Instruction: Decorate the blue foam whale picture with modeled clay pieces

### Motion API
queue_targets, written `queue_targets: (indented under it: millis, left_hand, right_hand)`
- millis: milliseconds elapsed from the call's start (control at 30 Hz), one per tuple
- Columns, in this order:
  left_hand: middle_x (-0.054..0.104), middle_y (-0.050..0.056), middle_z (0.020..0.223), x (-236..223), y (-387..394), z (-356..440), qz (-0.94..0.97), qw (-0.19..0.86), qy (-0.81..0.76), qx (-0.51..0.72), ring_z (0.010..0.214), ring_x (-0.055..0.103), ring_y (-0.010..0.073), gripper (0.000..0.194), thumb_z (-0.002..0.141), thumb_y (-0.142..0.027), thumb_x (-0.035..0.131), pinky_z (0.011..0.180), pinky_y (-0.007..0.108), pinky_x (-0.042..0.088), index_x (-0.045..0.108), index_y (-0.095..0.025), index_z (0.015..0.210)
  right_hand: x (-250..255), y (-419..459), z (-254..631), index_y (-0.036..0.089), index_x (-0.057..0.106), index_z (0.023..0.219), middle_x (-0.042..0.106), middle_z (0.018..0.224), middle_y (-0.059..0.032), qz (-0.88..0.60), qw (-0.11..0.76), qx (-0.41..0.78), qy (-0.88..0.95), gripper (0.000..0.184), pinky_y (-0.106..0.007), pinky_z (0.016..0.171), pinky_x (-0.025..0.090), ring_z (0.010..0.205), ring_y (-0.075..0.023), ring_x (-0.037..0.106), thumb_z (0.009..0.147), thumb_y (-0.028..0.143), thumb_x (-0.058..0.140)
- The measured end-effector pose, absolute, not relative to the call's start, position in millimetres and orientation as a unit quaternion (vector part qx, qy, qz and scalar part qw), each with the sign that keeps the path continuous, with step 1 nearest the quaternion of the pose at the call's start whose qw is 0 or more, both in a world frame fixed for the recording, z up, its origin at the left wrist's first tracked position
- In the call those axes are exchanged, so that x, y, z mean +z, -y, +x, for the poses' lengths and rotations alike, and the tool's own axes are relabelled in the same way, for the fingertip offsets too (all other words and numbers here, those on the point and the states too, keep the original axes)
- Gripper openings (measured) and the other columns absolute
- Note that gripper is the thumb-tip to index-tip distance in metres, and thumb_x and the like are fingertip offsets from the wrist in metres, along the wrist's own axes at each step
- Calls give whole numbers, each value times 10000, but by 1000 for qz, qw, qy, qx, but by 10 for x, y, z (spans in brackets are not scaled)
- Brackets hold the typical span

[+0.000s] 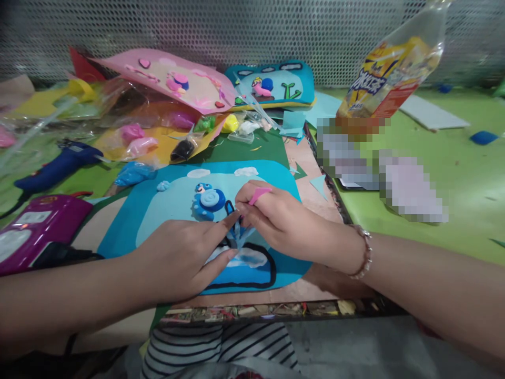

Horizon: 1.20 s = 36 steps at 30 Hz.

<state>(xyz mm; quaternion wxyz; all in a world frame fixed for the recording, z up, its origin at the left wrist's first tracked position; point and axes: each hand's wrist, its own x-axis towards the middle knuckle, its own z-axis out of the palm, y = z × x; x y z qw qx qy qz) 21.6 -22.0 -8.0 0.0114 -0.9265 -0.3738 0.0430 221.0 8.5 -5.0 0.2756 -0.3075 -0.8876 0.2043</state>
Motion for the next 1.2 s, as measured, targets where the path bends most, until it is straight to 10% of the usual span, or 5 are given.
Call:
queue_targets:
  millis: [1200]
  left_hand:
    - [722,104,845,-104,223,201,-928,7,371,36,656,683,239,550,947,-405,342,465,334,491,457,-51,1352]
  right_hand:
    - [-53,-60,2222,183,515,795,595,736,-17,-315,289,199,882,192,-231,605,454,652,-110,572,942,132,403]
